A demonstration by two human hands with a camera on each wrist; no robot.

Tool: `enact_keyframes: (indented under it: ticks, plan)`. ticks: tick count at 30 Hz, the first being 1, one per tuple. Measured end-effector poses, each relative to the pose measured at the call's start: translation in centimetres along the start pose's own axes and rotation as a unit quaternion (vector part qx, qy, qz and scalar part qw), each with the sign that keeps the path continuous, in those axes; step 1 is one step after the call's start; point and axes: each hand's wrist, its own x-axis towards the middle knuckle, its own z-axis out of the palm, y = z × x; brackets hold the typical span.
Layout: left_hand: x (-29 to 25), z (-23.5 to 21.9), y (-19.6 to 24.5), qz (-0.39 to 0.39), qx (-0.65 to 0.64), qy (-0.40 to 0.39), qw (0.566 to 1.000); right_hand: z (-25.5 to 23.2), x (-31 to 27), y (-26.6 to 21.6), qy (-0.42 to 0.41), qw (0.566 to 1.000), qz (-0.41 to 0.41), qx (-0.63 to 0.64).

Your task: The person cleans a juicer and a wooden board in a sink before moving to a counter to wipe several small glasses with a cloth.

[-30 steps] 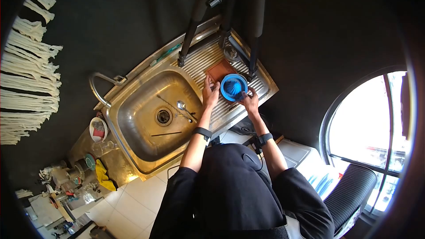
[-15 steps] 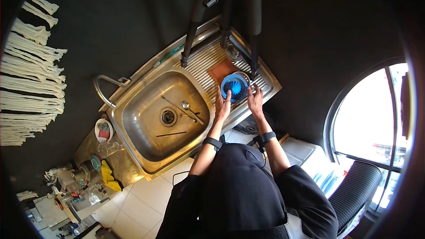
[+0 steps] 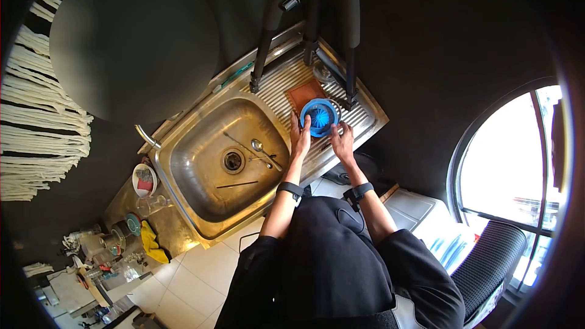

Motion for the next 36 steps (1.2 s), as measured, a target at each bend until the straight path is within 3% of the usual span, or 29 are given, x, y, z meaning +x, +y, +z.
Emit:
enact_keyframes:
  ticks: [3, 5, 9, 11, 13, 15, 17, 19, 23, 25, 27, 29, 31, 33, 35, 36]
  plan:
    - [-0.2, -0.4, 0.6, -0.009, 0.024, -0.029, 0.999, 0.6, 0.0, -0.2, 0.017, 1.000, -0.011, -0.011]
    - [-0.2, -0.3, 0.6, -0.008, 0.048, -0.053, 0.997, -0.1, -0.5, -2.9, 0.004, 0.998, 0.042, 0.049]
    - [0.6, -0.1, 1.1, -0.012, 0.093, -0.053, 0.994, -1.0, -1.0, -4.9, -0.017, 1.000, -0.017, -0.017]
    - [0.4, -0.1, 1.9, -0.020, 0.109, -0.050, 0.993, -1.4, -0.9, -5.9, 0.000, 1.000, 0.001, 0.000]
    - [0.0, -0.4, 1.9, -0.011, 0.107, -0.044, 0.993, -2.4, -0.6, -7.5, -0.034, 0.998, 0.056, 0.009]
    - [-0.4, -0.5, 1.4, -0.010, 0.090, -0.035, 0.995, -2.5, -0.1, -6.7, -0.050, 0.997, 0.059, 0.010]
    - [-1.1, -0.6, 0.9, -0.008, 0.072, -0.026, 0.997, -2.3, 0.4, -5.6, -0.052, 0.998, 0.010, -0.045]
    - [-1.9, -1.0, 1.3, -0.026, 0.061, -0.040, 0.997, -2.5, 0.1, -5.7, -0.023, 0.999, 0.040, -0.012]
    - [-2.8, -2.0, 1.5, 0.009, 0.099, -0.031, 0.995, -3.2, 0.2, -4.4, 0.000, 1.000, 0.009, -0.011]
    - [-3.6, -3.2, 2.3, 0.020, 0.077, -0.044, 0.996, -5.2, 0.2, -6.7, -0.021, 0.998, 0.059, 0.018]
    - [-4.4, -5.1, 2.6, 0.015, 0.035, -0.085, 0.996, -6.1, 1.7, -4.0, -0.011, 0.993, -0.080, -0.081]
    - [-6.2, -7.8, 4.3, 0.051, 0.066, -0.109, 0.991, -8.3, 2.3, -5.3, -0.122, 0.992, 0.000, 0.016]
    - [-8.7, -10.9, 6.3, 0.053, 0.078, -0.122, 0.988, -9.2, 2.6, -6.5, -0.197, 0.980, -0.025, -0.004]
    - [-12.0, -14.3, 9.4, -0.005, 0.082, -0.127, 0.988, -9.4, 2.0, -8.8, -0.276, 0.959, -0.034, 0.048]
    - [-15.5, -17.7, 9.6, -0.001, 0.069, -0.102, 0.992, -9.0, 1.4, -10.7, -0.392, 0.905, -0.132, 0.097]
    - [-17.3, -19.3, 9.4, -0.006, 0.056, -0.075, 0.996, -8.1, 1.2, -11.1, -0.439, 0.886, -0.123, 0.090]
